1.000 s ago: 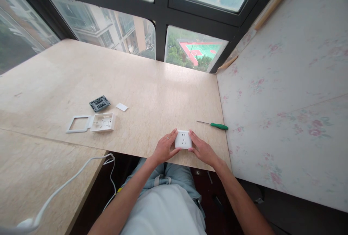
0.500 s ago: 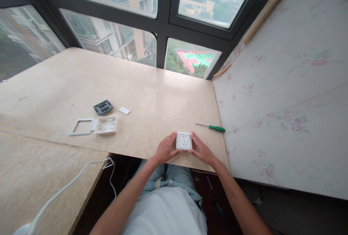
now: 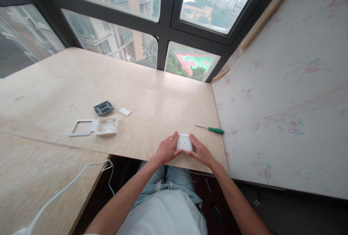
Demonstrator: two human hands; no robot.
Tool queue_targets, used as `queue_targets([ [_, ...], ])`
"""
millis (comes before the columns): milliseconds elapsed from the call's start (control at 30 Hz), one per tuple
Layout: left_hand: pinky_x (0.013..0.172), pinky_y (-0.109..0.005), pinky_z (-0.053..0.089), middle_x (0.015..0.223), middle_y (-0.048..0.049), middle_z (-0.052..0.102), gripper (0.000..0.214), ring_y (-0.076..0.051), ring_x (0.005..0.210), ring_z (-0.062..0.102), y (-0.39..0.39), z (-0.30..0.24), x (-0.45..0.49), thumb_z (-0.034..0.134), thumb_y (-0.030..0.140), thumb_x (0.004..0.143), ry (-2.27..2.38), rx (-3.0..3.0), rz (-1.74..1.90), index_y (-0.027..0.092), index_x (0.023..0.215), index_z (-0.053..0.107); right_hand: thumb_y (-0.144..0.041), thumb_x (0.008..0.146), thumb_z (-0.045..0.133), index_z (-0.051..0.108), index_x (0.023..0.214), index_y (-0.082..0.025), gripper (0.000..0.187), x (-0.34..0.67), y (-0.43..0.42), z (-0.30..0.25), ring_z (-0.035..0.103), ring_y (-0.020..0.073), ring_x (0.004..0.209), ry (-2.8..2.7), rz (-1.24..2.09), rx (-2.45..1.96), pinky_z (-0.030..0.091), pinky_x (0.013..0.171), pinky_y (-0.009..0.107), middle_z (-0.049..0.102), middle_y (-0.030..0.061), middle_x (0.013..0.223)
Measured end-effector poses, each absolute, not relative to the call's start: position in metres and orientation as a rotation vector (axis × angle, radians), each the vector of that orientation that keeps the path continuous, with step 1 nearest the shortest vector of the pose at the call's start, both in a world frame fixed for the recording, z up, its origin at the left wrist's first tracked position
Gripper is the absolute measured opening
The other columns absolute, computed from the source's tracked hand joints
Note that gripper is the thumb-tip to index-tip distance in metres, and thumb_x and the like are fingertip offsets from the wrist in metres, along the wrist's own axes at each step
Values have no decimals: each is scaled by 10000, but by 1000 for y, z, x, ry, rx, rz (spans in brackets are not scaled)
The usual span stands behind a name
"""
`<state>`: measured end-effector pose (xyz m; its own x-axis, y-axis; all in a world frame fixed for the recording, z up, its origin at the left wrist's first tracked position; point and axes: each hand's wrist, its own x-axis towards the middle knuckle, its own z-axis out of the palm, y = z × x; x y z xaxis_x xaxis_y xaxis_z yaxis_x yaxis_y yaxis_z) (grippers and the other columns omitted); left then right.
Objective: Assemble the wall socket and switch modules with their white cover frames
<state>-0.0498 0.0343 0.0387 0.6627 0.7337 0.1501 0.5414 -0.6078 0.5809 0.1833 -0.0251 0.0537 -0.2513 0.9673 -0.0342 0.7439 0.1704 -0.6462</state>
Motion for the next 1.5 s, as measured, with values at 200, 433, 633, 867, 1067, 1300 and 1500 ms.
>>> queue_targets([
  [200,928,-473,463,1539,-203,326,757,-367,1251,513,34,42,-49,390,653,923,1017,2416,499,159,1491,312,-427,863,645,227,1546,-253,820,183,-25,55,245,281,1471,-2068,786,-1633,259,1183,525,262,114,1590],
  [433,894,-464,478,1531,-202,344,746,-374,1235,524,38,50,-52,409,647,919,1009,2479,397,154,1474,335,-441,849,665,287,1528,-256,799,182,-23,56,275,289,1461,-2054,791,-1611,263,1178,537,308,119,1573],
  [633,990,-492,433,1520,-196,366,774,-357,1270,506,40,44,-59,458,641,906,947,2430,437,159,1488,289,-461,837,681,328,1513,-255,790,179,-26,53,297,291,1453,-2027,789,-1598,285,1171,530,329,123,1564],
  [867,968,-443,476,1409,-159,522,784,-319,1212,559,45,55,-58,598,613,843,985,2359,372,168,1432,332,-404,795,733,381,1487,-232,796,176,-22,65,383,309,1407,-2116,685,-1665,336,1144,544,418,129,1514],
  [1067,904,-446,513,1514,-149,400,747,-337,1162,603,47,69,-56,616,595,836,1046,2409,183,188,1413,372,-342,727,792,470,1426,-174,787,171,-14,78,434,335,1368,-2235,623,-1725,366,1130,547,495,159,1450],
  [1300,888,-444,510,1533,-163,361,747,-345,1119,627,45,68,-56,581,603,856,1065,2407,148,200,1441,348,-306,729,788,455,1431,-186,787,170,-15,78,435,326,1372,-2225,640,-1761,391,1119,529,457,155,1481],
  [1500,983,-465,459,1524,-160,377,768,-343,1278,516,44,63,-56,571,594,873,1023,2365,210,194,1473,310,-227,672,829,543,1336,-144,728,157,-12,91,478,329,1338,-2274,554,-1882,417,1094,486,483,196,1449],
])
